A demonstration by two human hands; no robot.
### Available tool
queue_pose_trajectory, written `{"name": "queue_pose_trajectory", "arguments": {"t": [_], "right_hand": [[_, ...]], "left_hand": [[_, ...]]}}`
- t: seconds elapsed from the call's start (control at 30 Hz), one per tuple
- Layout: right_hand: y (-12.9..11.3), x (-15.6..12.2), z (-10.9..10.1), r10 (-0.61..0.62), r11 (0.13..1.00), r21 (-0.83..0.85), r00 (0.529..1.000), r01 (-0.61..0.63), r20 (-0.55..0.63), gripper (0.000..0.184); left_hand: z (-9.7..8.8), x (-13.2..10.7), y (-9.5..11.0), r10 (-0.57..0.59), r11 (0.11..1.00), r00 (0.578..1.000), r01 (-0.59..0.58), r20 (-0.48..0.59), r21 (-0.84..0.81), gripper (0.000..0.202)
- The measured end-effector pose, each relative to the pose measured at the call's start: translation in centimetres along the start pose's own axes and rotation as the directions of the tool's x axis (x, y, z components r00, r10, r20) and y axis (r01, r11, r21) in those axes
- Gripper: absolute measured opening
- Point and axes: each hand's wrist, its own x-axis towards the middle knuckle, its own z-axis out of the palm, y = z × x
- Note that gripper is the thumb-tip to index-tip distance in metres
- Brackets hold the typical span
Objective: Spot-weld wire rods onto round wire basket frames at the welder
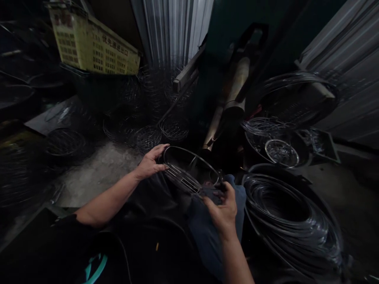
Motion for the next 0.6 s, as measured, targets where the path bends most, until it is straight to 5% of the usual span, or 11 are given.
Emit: {"name": "queue_pose_trajectory", "arguments": {"t": [0.07, 0.13, 0.2, 0.3, 0.4, 0.53, 0.6], "right_hand": [[-0.4, -0.4, -0.1, -0.312, 0.943, -0.137, 0.949, 0.303, -0.042, 0.050], [-1.0, -0.7, 0.1, -0.577, 0.783, -0.275, 0.817, 0.558, 0.015, 0.038], [-1.5, -1.0, 0.4, -0.720, 0.626, -0.346, 0.689, 0.699, 0.089, 0.029], [-1.9, -1.5, 0.7, -0.785, 0.510, -0.391, 0.601, 0.766, 0.154, 0.022], [-2.6, -2.2, 0.2, -0.771, 0.515, -0.323, 0.594, 0.794, 0.231, 0.028], [-3.6, -2.9, -1.5, -0.730, 0.629, -0.047, 0.610, 0.776, 0.307, 0.041], [-3.6, -2.7, -2.2, -0.688, 0.706, -0.045, 0.699, 0.707, 0.196, 0.041]], "left_hand": [[0.6, 0.4, -0.4, -0.088, 0.972, 0.995, 0.075, -0.048, -0.224, 0.086], [1.4, 0.3, -0.8, -0.304, 0.820, 0.952, 0.250, -0.021, -0.516, 0.086], [1.9, -0.3, -0.9, -0.473, 0.570, 0.876, 0.387, 0.096, -0.725, 0.067], [1.9, -1.5, -0.3, -0.510, 0.319, 0.824, 0.448, 0.248, -0.835, 0.056], [1.2, -2.4, 1.1, -0.465, 0.337, 0.851, 0.426, 0.245, -0.840, 0.047], [0.1, -2.7, 3.1, -0.364, 0.424, 0.901, 0.387, 0.238, -0.819, 0.050], [-0.3, -2.7, 3.8, -0.304, 0.431, 0.917, 0.374, 0.258, -0.821, 0.052]]}}
